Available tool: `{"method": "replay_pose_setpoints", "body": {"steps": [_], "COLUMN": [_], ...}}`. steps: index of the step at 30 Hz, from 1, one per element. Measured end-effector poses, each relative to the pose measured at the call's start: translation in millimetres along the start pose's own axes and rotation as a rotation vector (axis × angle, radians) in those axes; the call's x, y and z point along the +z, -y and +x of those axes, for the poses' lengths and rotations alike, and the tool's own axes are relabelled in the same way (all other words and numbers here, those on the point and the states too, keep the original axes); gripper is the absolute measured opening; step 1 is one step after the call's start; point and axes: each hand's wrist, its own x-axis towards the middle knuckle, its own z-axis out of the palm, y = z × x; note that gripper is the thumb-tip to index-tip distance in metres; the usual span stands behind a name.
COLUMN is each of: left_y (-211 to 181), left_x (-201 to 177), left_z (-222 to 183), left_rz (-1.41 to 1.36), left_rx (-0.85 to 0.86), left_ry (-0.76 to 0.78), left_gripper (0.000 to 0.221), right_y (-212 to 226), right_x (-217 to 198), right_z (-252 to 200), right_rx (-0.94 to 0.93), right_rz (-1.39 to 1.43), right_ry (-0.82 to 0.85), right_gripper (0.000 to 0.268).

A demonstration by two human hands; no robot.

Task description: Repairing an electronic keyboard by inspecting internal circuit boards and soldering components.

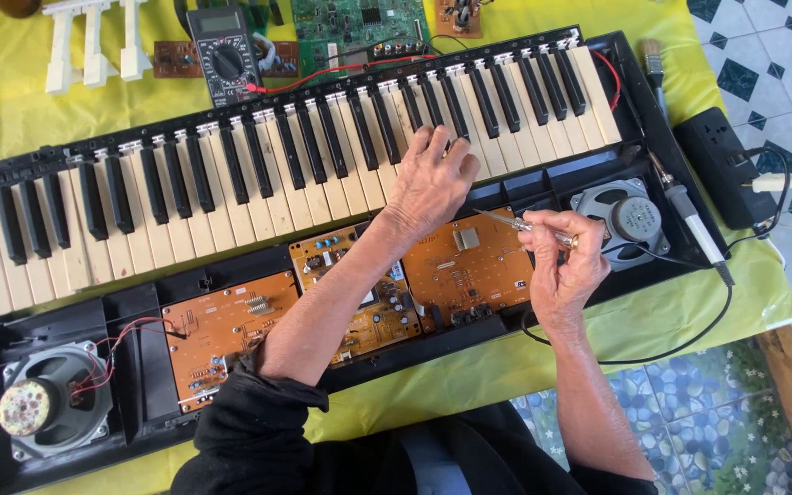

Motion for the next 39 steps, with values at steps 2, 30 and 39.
{"method": "replay_pose_setpoints", "body": {"steps": [2, 30, 39], "left_y": [0.6, 2.6, 1.4], "left_x": [3.9, -19.5, -17.1], "left_z": [0.6, -13.4, -14.4], "left_rz": [0.002, 0.14, 0.185], "left_rx": [-0.009, -0.134, -0.149], "left_ry": [0.002, 0.327, 0.329], "left_gripper": [0.018, 0.104, 0.101], "right_y": [-1.5, -238.7, -191.5], "right_x": [-3.8, 217.5, 200.6], "right_z": [-0.3, 258.3, 278.5], "right_rx": [-0.004, 0.122, 0.639], "right_rz": [-0.002, -1.021, -0.68], "right_ry": [-0.004, 0.65, 0.461], "right_gripper": [0.01, 0.05, 0.025]}}
